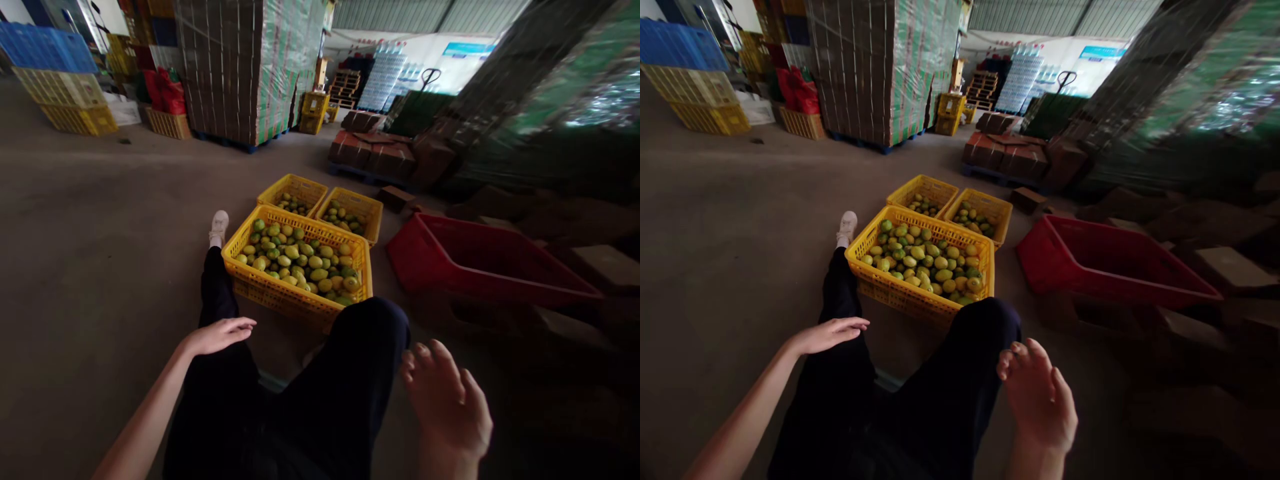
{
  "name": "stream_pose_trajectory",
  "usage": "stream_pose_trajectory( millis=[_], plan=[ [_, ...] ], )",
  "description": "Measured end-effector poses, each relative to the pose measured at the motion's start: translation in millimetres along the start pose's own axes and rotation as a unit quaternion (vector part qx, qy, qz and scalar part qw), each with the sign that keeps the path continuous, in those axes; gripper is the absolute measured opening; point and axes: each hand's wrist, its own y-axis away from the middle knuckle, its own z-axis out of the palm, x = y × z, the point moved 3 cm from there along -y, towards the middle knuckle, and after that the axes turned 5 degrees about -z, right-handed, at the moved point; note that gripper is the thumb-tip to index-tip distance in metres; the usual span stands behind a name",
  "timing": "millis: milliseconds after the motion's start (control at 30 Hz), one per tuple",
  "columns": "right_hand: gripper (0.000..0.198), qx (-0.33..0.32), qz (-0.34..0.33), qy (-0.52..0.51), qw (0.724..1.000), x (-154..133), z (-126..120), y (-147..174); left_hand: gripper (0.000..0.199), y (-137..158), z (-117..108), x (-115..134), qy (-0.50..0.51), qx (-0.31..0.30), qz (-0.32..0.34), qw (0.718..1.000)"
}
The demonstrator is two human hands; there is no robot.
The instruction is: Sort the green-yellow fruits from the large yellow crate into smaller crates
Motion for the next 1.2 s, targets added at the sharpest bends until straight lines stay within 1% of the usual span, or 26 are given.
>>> stream_pose_trajectory(
  millis=[100, 167, 267, 367, 433, 533, 600, 700, 767, 867, 933, 1000, 1067, 1100, 1133, 1200],
  plan=[
    [0.035, -0.015, 0.002, 0.019, 1.0, 2.8, -0.5, 2.2, 0.064, 3.5, -2.5, -5.9, 0.042, 0.007, -0.002, 0.999],
    [0.034, -0.006, -0.002, 0.028, 1.0, 1.1, -6.3, 8.3, 0.064, 2.4, -2.1, -13.8, 0.063, 0.004, -0.007, 0.998],
    [0.034, 0.033, -0.017, 0.038, 0.999, -7.8, -21.5, 24.5, 0.064, -6.4, 0.4, -28.3, 0.099, -0.003, -0.01, 0.995],
    [0.034, 0.091, -0.035, 0.049, 0.994, -19.7, -38.2, 43.4, 0.066, -18.4, 2.5, -41.7, 0.144, 0.014, -0.016, 0.989],
    [0.032, 0.125, -0.036, 0.055, 0.99, -25.4, -44.8, 52.3, 0.067, -23.3, 3.0, -48.4, 0.172, 0.022, -0.014, 0.985],
    [0.028, 0.158, -0.026, 0.051, 0.986, -27.9, -44.7, 55.8, 0.066, -26.4, 1.4, -56.9, 0.198, 0.022, -0.024, 0.98],
    [0.027, 0.161, -0.026, 0.047, 0.986, -26.1, -39.5, 51.9, 0.061, -29.4, -1.0, -61.3, 0.2, 0.035, -0.05, 0.978],
    [0.028, 0.138, -0.025, 0.05, 0.989, -19.4, -29.2, 39.0, 0.054, -40.8, -2.0, -61.6, 0.197, 0.059, -0.086, 0.975],
    [0.028, 0.116, -0.012, 0.047, 0.992, -12.0, -23.4, 26.6, 0.051, -52.6, 1.5, -56.9, 0.2, 0.06, -0.089, 0.974],
    [0.028, 0.075, 0.03, 0.031, 0.996, 4.2, -16.9, 4.2, 0.049, -71.3, 11.6, -49.0, 0.204, 0.057, -0.073, 0.975],
    [0.029, 0.042, 0.064, 0.023, 0.997, 18.4, -13.4, -11.8, 0.05, -81.5, 17.1, -48.1, 0.208, 0.061, -0.063, 0.974],
    [0.028, 0.004, 0.104, 0.024, 0.994, 35.1, -10.4, -27.3, 0.051, -90.1, 16.2, -51.0, 0.214, 0.059, -0.052, 0.974],
    [0.027, -0.033, 0.149, 0.022, 0.988, 54.1, -8.9, -40.6, 0.048, -99.9, 3.4, -54.1, 0.22, 0.058, -0.037, 0.973],
    [0.028, -0.045, 0.165, 0.016, 0.985, 63.8, -9.5, -46.2, 0.046, -106.4, -8.4, -54.3, 0.221, 0.066, -0.029, 0.973],
    [0.03, -0.051, 0.174, 0.007, 0.983, 72.9, -11.5, -51.1, 0.044, -114.8, -23.3, -52.7, 0.217, 0.083, -0.021, 0.972],
    [0.033, -0.057, 0.174, -0.01, 0.983, 89.2, -19.7, -58.3, 0.041, -138.8, -58.8, -43.3, 0.174, 0.14, -0.013, 0.975]
  ],
)
